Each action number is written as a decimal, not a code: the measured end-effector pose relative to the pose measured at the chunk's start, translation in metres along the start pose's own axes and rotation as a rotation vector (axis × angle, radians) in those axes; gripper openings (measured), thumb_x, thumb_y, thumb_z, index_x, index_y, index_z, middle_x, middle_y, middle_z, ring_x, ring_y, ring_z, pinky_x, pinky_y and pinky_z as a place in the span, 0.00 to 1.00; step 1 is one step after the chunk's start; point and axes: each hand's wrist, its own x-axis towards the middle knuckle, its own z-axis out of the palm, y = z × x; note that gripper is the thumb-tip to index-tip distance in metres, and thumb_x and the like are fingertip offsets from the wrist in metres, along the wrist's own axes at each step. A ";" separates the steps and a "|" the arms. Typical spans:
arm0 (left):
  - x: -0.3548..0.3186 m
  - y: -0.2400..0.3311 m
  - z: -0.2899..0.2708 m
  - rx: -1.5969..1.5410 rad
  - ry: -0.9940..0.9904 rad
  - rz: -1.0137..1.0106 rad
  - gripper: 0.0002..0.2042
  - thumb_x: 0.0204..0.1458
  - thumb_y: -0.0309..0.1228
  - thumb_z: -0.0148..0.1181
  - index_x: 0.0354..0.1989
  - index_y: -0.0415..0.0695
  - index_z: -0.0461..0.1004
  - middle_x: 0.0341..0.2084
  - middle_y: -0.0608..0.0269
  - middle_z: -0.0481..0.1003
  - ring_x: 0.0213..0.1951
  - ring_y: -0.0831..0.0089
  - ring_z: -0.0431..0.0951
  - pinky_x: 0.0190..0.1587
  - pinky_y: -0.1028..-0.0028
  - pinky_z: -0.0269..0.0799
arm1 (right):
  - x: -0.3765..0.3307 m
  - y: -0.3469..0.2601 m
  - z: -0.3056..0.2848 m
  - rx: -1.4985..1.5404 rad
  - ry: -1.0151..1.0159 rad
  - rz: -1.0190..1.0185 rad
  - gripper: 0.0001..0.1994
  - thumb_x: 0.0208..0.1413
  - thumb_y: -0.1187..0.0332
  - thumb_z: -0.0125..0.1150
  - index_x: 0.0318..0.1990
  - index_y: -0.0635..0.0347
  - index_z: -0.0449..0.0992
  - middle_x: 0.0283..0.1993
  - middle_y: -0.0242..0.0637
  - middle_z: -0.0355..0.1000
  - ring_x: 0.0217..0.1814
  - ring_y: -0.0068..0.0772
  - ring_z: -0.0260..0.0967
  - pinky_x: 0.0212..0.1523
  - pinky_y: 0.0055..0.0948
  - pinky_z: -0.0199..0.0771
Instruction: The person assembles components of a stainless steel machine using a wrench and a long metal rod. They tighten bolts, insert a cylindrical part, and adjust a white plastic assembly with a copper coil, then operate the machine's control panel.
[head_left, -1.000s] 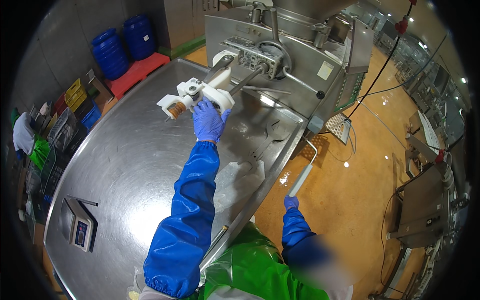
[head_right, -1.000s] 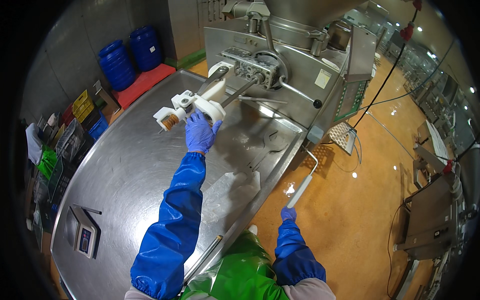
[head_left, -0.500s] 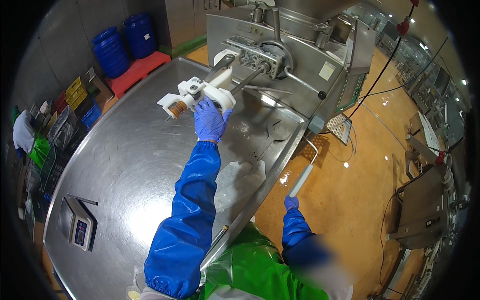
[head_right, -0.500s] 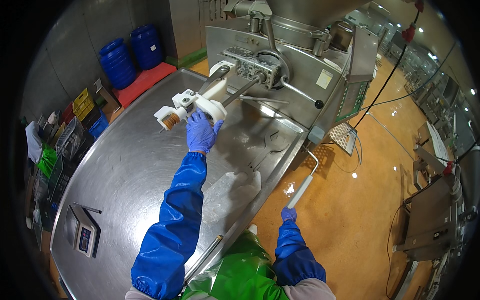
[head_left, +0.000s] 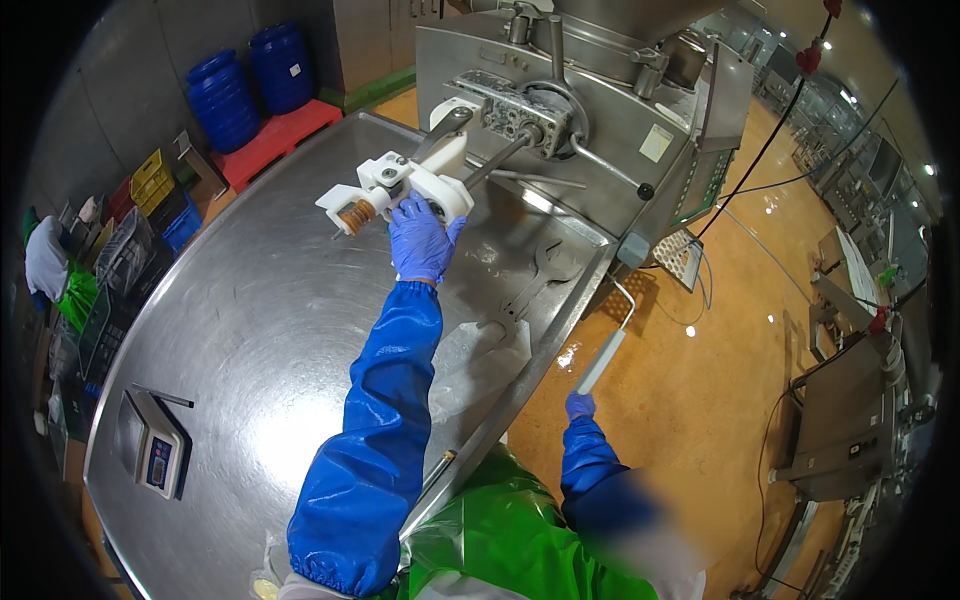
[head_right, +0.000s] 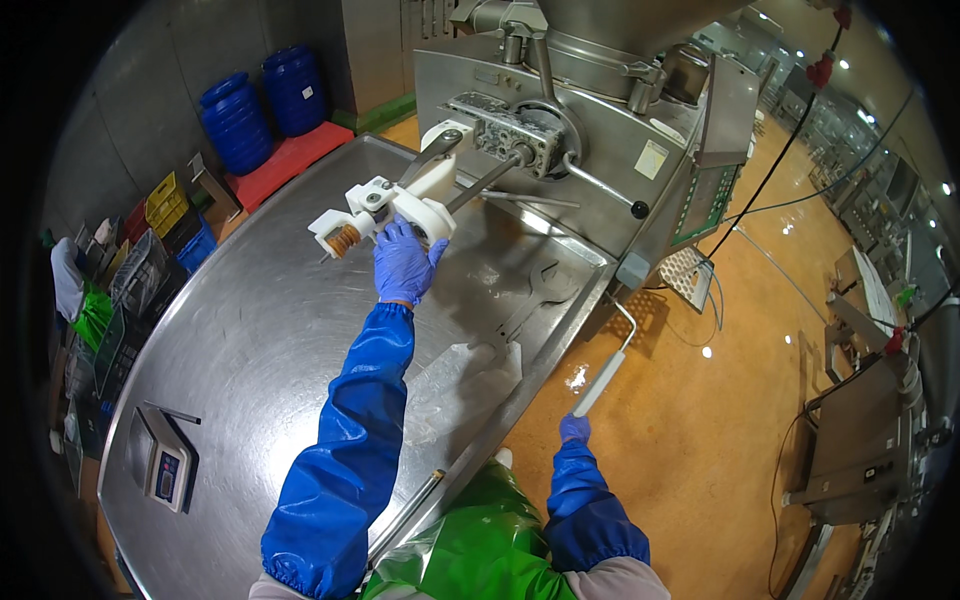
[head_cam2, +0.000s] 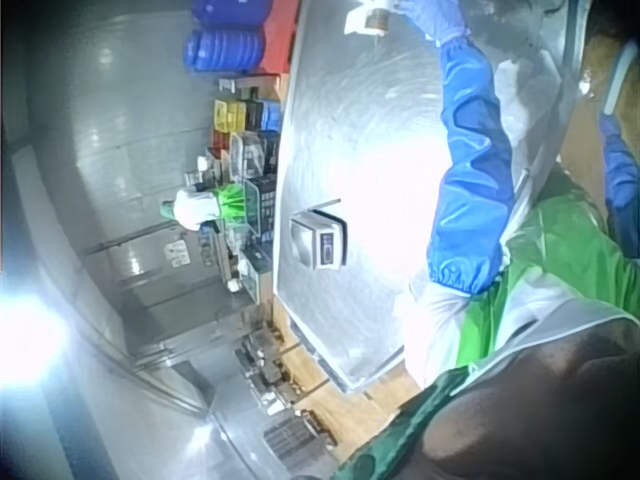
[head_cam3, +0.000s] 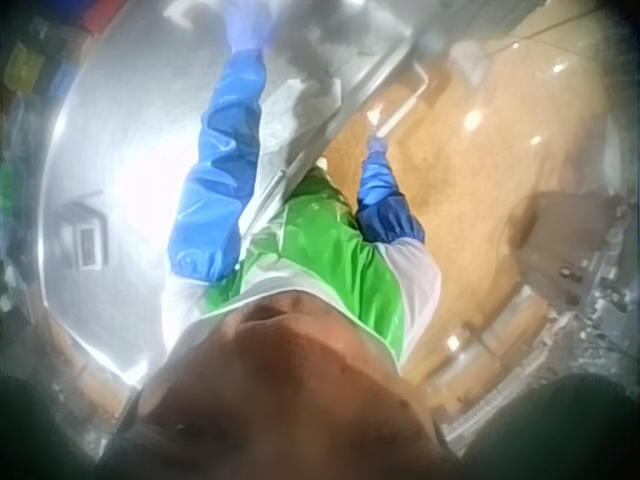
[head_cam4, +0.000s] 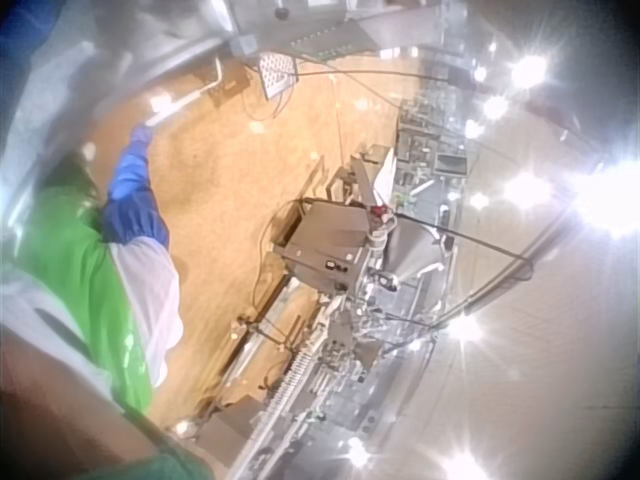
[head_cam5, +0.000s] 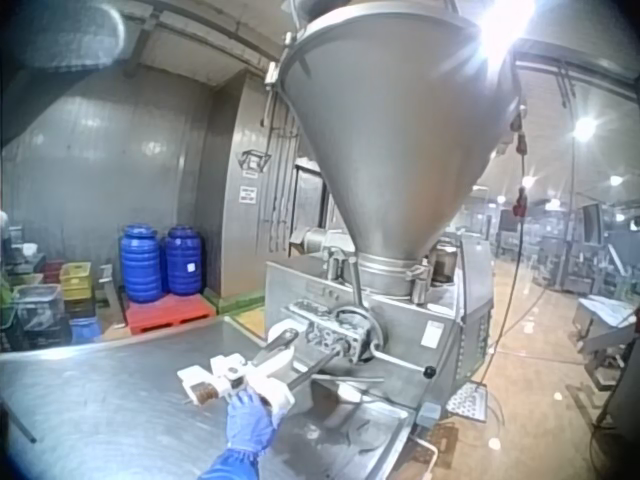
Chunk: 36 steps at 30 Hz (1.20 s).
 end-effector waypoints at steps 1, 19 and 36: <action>0.000 0.001 -0.001 0.003 -0.011 -0.002 0.43 0.48 0.60 0.55 0.57 0.29 0.58 0.43 0.45 0.67 0.47 0.51 0.68 0.47 0.57 0.68 | -0.001 -0.001 0.001 0.018 0.001 0.007 0.23 0.48 0.51 0.59 0.37 0.66 0.78 0.39 0.58 0.75 0.46 0.56 0.74 0.47 0.46 0.74; 0.000 0.002 0.000 -0.030 -0.031 -0.014 0.43 0.46 0.59 0.59 0.56 0.29 0.59 0.43 0.47 0.66 0.46 0.53 0.67 0.47 0.57 0.66 | 0.000 0.002 -0.012 -0.047 -0.007 -0.024 0.25 0.48 0.49 0.59 0.37 0.68 0.78 0.40 0.59 0.75 0.47 0.58 0.73 0.47 0.46 0.73; 0.000 0.000 0.001 -0.015 -0.019 0.007 0.43 0.48 0.60 0.56 0.57 0.28 0.58 0.43 0.45 0.68 0.45 0.52 0.69 0.46 0.57 0.68 | -0.001 -0.001 -0.021 -0.112 -0.046 -0.068 0.26 0.48 0.48 0.60 0.38 0.68 0.79 0.41 0.58 0.75 0.47 0.56 0.73 0.48 0.45 0.73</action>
